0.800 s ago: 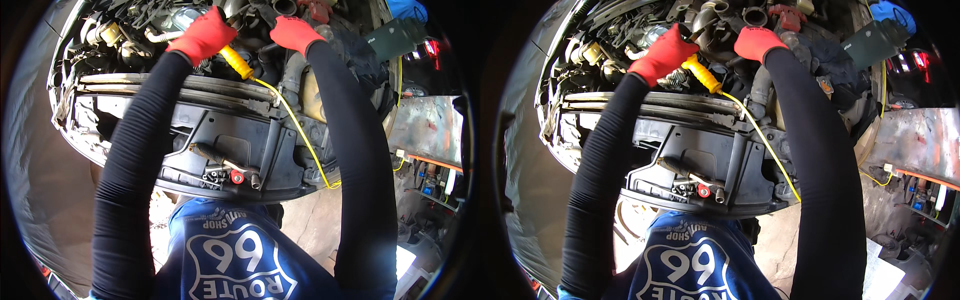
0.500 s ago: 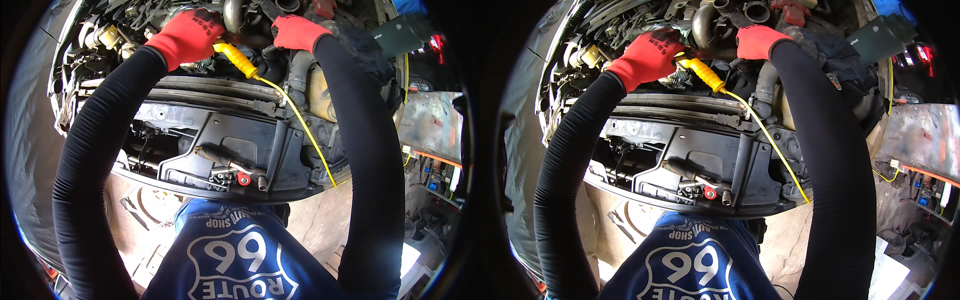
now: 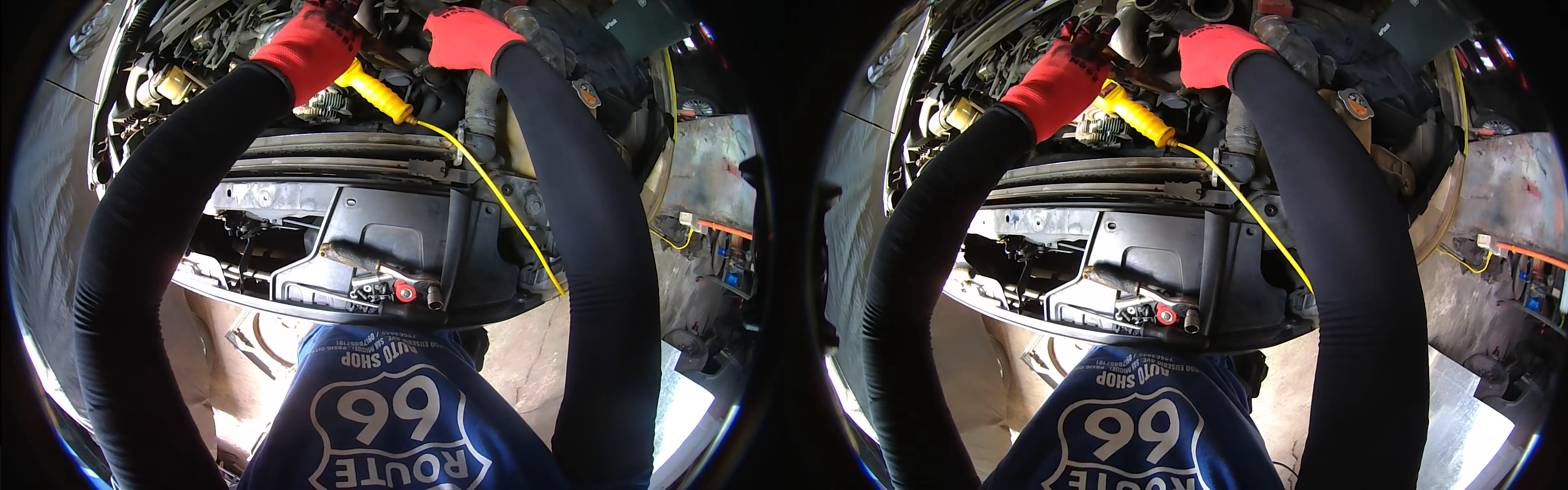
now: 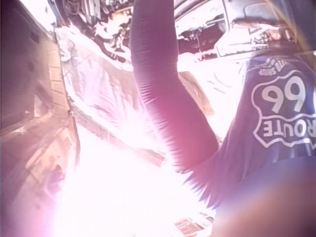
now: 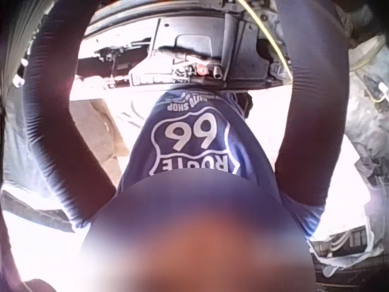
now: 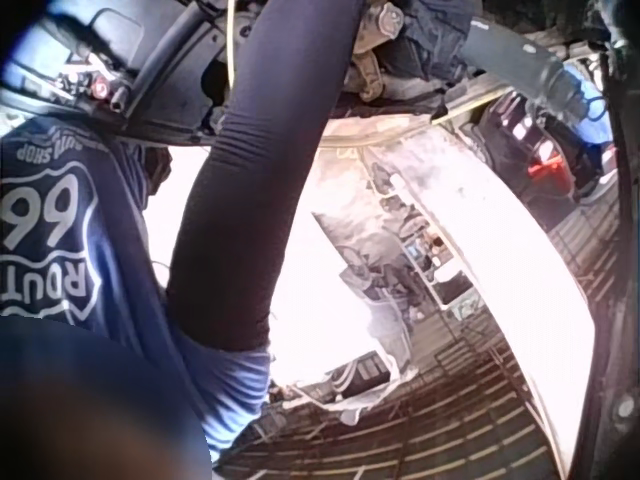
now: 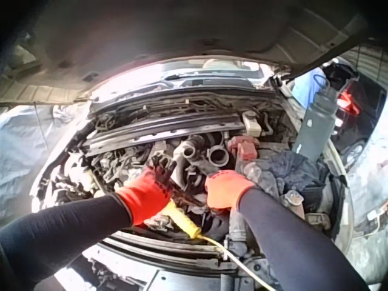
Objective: The person installs a new radiator into the engine bay, aligns it, and secures it with bolts. They then reattach the upper radiator hose and reconnect the coolant overflow tank using pliers and a work light.
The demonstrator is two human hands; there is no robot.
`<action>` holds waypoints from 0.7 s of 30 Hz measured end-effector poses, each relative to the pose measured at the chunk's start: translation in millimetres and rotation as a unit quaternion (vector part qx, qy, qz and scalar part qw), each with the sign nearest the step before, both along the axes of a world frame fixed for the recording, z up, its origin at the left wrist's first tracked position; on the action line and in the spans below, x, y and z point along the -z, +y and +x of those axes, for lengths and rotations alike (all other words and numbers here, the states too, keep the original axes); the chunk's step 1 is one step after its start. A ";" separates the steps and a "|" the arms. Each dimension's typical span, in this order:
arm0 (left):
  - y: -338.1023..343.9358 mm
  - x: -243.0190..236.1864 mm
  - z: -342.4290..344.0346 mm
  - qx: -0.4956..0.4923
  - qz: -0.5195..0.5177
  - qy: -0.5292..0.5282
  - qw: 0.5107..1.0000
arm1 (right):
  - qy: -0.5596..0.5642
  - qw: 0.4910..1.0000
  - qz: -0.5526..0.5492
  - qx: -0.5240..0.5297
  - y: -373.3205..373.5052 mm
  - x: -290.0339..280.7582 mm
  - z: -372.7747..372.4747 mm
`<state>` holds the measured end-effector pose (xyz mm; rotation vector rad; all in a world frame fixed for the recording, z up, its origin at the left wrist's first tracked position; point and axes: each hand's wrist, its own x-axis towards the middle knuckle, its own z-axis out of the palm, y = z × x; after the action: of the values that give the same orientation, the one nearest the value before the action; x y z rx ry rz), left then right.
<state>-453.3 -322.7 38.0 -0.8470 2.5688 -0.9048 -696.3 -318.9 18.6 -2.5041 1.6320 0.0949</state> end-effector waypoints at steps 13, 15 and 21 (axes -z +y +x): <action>7.0 -2.6 -22.5 -0.122 0.069 -0.058 0.988 | -0.038 0.997 -0.061 -0.008 4.5 4.6 -3.2; 2.4 -2.5 -24.3 -0.121 0.117 -0.033 0.985 | 0.000 1.000 -0.028 -0.003 5.0 2.0 -1.7; 2.3 2.9 -17.8 -0.109 0.162 0.137 0.971 | 0.022 1.000 0.002 0.000 7.1 -5.3 -0.5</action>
<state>-471.1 -320.4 35.1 -1.1905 2.6729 -0.3100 -696.7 -311.8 23.9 -2.5171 1.6464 0.1553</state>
